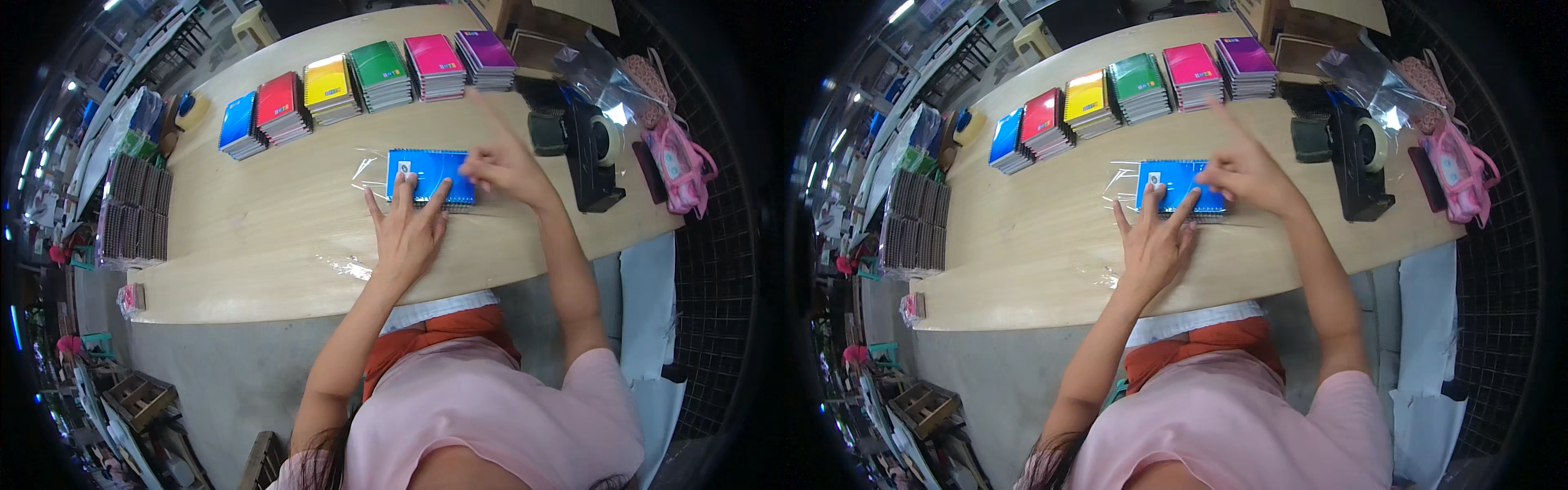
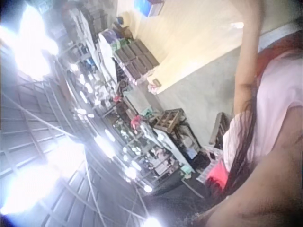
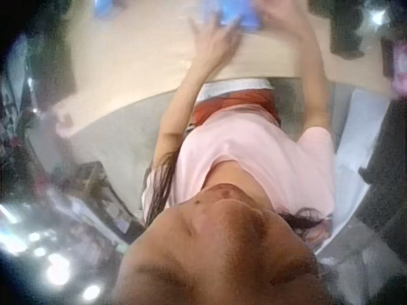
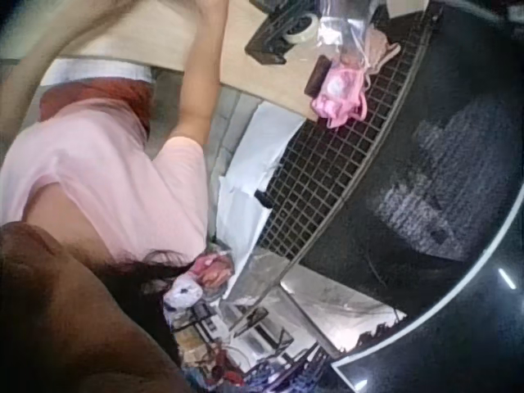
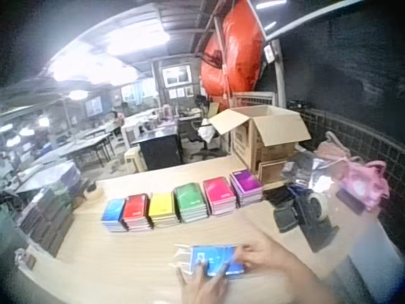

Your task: The person places small notebooks into plastic bags, folds the plastic over, and seals them with tape from a dispenser.

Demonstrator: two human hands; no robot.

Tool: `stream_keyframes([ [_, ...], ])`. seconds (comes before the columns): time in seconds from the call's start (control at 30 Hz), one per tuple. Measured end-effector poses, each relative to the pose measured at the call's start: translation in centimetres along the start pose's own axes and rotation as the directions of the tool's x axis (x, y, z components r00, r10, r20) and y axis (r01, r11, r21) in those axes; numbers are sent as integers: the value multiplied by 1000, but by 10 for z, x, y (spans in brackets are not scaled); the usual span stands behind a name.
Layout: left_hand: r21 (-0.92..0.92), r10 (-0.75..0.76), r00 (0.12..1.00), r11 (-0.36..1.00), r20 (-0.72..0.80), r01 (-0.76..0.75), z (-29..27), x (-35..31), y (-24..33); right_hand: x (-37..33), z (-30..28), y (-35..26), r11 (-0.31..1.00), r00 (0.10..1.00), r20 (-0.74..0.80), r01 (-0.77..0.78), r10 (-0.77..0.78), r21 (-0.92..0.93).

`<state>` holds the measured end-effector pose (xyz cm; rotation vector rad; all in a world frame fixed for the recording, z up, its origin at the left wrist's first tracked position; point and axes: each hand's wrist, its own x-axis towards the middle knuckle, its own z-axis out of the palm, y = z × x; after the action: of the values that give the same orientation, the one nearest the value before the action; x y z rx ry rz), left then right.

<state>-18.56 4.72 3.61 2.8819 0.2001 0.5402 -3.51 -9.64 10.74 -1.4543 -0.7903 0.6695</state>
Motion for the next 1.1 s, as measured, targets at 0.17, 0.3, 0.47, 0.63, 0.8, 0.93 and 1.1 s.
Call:
stream_keyframes([
  [0.17,-20,-12,1000,1000,-6,12,3,1,3,69,14,8,799,937,348,187,29,-572],
  [0.3,-4,-22,1000,1000,19,22,3,0,1,86,21,16,599,898,368,160,242,-785],
  [0.47,-45,-22,1000,999,-7,22,0,-1,0,84,9,27,339,943,202,105,266,-935],
  [0.63,-66,-10,1000,998,-4,10,-2,0,4,78,-56,45,232,980,194,180,40,-956],
  [0.8,-66,-18,999,998,30,20,-2,-1,1,77,8,37,370,992,118,122,-33,-921],
  [0.93,-66,48,996,997,78,-43,-9,-3,0,82,3,35,382,948,130,10,290,-924],
  [1.1,-163,25,998,987,64,-14,-8,-5,-2,60,-51,23,253,937,87,-1,339,-968],
])
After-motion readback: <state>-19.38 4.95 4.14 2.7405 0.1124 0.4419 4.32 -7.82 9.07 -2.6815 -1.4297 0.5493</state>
